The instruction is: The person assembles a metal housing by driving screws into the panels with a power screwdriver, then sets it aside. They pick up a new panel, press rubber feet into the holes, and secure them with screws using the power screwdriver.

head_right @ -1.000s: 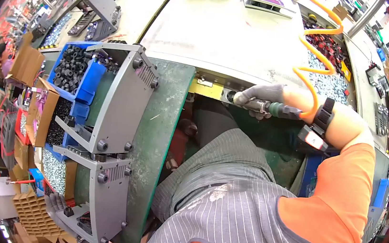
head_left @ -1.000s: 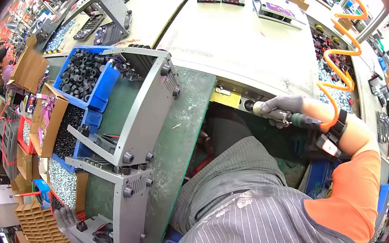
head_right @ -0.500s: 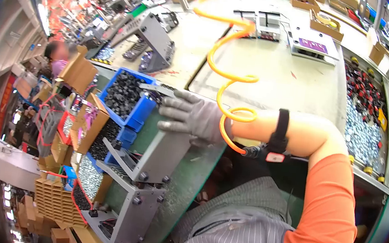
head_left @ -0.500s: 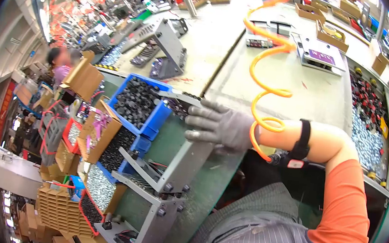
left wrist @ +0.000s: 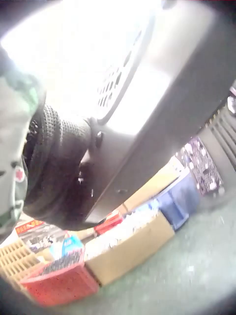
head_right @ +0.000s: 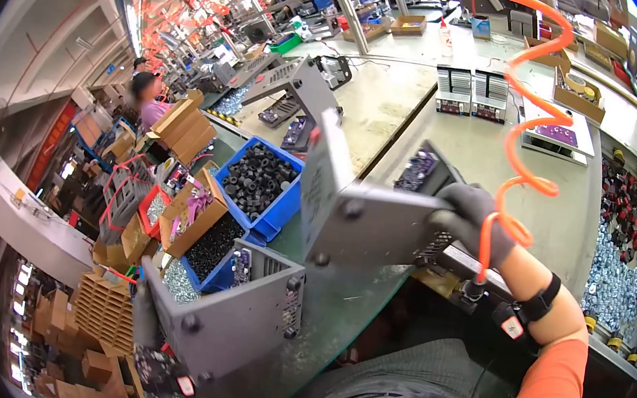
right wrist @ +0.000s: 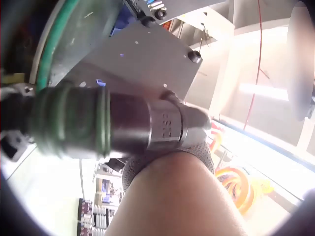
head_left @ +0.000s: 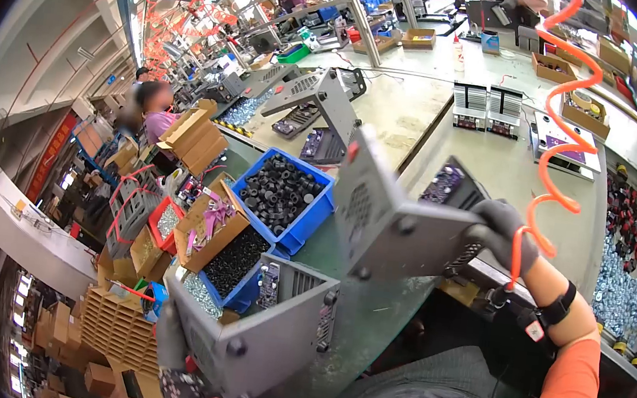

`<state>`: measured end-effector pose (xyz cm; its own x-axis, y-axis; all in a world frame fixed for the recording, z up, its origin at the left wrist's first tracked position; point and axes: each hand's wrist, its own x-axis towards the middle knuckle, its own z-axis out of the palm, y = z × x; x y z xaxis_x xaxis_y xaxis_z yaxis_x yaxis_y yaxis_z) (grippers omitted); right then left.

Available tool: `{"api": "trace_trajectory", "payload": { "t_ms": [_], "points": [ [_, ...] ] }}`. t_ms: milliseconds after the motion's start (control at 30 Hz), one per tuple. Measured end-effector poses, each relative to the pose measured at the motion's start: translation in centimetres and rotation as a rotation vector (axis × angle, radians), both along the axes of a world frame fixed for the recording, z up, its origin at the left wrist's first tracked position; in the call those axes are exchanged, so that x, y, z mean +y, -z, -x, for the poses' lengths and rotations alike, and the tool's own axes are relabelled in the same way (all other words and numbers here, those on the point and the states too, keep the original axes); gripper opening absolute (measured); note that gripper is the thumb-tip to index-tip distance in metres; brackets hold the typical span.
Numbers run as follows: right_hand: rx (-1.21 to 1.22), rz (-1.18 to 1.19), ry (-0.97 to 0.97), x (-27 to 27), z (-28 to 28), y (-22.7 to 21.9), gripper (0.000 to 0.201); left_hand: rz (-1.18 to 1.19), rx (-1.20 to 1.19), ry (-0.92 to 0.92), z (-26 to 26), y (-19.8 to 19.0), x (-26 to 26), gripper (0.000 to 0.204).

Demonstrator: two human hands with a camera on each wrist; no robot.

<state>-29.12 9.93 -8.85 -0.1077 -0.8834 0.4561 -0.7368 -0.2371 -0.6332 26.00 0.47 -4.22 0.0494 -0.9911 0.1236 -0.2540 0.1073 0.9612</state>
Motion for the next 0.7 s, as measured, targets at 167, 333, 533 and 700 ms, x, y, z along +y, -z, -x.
{"api": "trace_trajectory", "payload": {
  "t_ms": [167,333,533,700],
  "points": [
    [-0.909,0.02,-0.089,3.7,6.7,6.0,0.042,-0.158,0.05,0.29,5.4,-5.4,-1.1,0.055],
    [-0.871,-0.023,0.067,7.0,15.2,6.9,0.021,-0.231,0.243,0.383,9.4,-5.7,-2.6,0.049],
    [-0.387,-0.167,0.581,9.3,23.1,4.6,0.029,-0.126,0.159,0.492,16.6,-7.6,-2.0,0.049],
    [0.114,-0.403,1.015,15.1,27.4,6.8,0.03,-0.258,0.379,0.671,25.0,-9.3,-3.4,0.037]
  ]
}}
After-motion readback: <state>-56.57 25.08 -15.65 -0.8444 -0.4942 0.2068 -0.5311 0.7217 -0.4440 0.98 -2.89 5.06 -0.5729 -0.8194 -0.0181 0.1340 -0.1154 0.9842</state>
